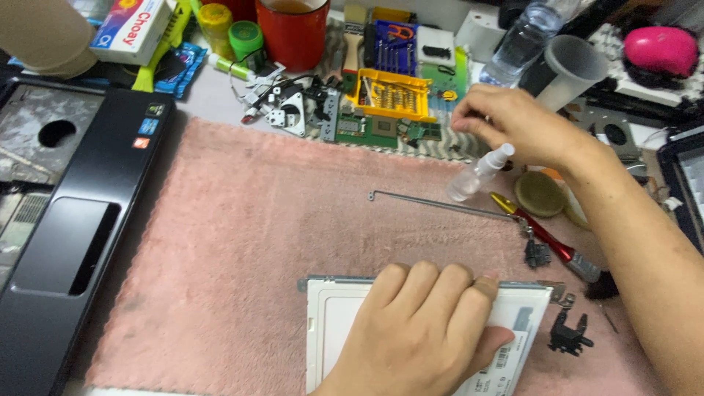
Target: The person attaches a metal bracket to a white electronic component, likely a laptop screen, using a red screwdriver. They align the bracket, insert screws, and tighten them to secure the part in place.
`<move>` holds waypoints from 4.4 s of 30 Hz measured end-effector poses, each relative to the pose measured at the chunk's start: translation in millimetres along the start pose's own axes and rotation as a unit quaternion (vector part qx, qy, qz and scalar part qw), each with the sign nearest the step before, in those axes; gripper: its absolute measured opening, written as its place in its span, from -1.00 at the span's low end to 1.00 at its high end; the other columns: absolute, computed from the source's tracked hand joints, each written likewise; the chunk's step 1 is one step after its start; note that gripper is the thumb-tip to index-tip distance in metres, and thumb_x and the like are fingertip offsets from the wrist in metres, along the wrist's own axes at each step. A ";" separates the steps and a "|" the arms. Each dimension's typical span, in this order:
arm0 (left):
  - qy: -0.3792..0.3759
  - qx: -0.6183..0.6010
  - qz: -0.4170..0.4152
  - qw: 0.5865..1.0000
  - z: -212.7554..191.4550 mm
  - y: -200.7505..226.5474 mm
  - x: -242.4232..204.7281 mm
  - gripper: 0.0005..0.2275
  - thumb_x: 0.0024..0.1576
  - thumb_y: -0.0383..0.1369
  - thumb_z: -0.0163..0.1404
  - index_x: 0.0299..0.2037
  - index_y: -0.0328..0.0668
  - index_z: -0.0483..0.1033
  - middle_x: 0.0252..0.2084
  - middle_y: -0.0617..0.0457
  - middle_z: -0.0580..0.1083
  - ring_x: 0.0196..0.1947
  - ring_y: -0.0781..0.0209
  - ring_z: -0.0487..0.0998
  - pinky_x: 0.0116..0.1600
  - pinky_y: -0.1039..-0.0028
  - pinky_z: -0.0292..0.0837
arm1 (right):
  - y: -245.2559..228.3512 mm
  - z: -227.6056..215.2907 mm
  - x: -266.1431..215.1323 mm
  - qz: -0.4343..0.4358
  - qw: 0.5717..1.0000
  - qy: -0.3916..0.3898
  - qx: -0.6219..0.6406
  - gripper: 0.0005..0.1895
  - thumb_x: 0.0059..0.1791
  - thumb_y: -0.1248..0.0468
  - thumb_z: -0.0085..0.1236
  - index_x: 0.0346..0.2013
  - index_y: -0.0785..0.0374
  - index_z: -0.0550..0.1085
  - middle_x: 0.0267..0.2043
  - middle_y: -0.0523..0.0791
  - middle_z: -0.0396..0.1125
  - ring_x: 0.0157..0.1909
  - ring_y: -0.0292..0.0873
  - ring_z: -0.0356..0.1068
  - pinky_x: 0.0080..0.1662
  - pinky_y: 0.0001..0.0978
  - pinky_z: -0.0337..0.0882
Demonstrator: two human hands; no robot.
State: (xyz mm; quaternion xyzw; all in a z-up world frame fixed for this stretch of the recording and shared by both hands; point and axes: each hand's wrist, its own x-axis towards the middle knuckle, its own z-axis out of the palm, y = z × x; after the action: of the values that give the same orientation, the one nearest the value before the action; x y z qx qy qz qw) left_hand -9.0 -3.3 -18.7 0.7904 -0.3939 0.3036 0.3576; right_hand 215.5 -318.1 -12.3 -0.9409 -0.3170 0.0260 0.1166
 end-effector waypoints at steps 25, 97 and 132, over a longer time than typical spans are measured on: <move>0.012 0.147 -0.089 0.985 30.9 -12.7 -35.6 -0.50 0.11 0.32 0.18 -0.05 0.18 0.72 -0.18 0.29 0.72 -0.36 0.17 0.61 -0.10 0.16 0.31 | -123.9 63.4 -172.5 0.074 0.974 0.163 0.138 -0.83 0.18 0.43 0.21 0.04 0.25 0.65 0.03 -0.06 0.53 0.06 -0.03 0.59 0.14 -0.24 0.50; 0.095 0.061 -0.111 0.987 -8.2 -3.3 13.5 -0.85 0.39 -0.30 0.09 -0.14 0.01 0.75 -0.25 0.21 0.64 -0.43 0.14 0.46 -0.31 0.32 0.21 | -62.8 -24.7 -88.6 0.416 0.902 0.089 0.076 -0.72 0.10 0.06 0.40 0.10 -0.06 0.69 -0.03 -0.24 0.69 -0.09 -0.29 0.63 0.09 -0.33 0.55; 0.066 0.043 -0.083 0.993 -17.8 -4.0 14.9 -0.86 0.43 -0.33 0.07 -0.06 -0.08 0.72 -0.19 0.16 0.65 -0.44 0.10 0.42 -0.28 0.30 0.15 | -215.2 -106.6 -101.7 0.182 0.889 0.264 0.327 -0.49 0.19 0.24 0.12 0.42 0.40 0.50 -0.21 0.06 0.58 -0.21 -0.05 0.74 -0.14 -0.35 0.75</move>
State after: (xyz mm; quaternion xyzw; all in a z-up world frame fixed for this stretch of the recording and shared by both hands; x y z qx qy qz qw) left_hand -1.6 6.7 1.2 0.8137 -0.2886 0.3408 0.3721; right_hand 20.4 -234.9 139.5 -0.8628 -0.0718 -0.1003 0.4902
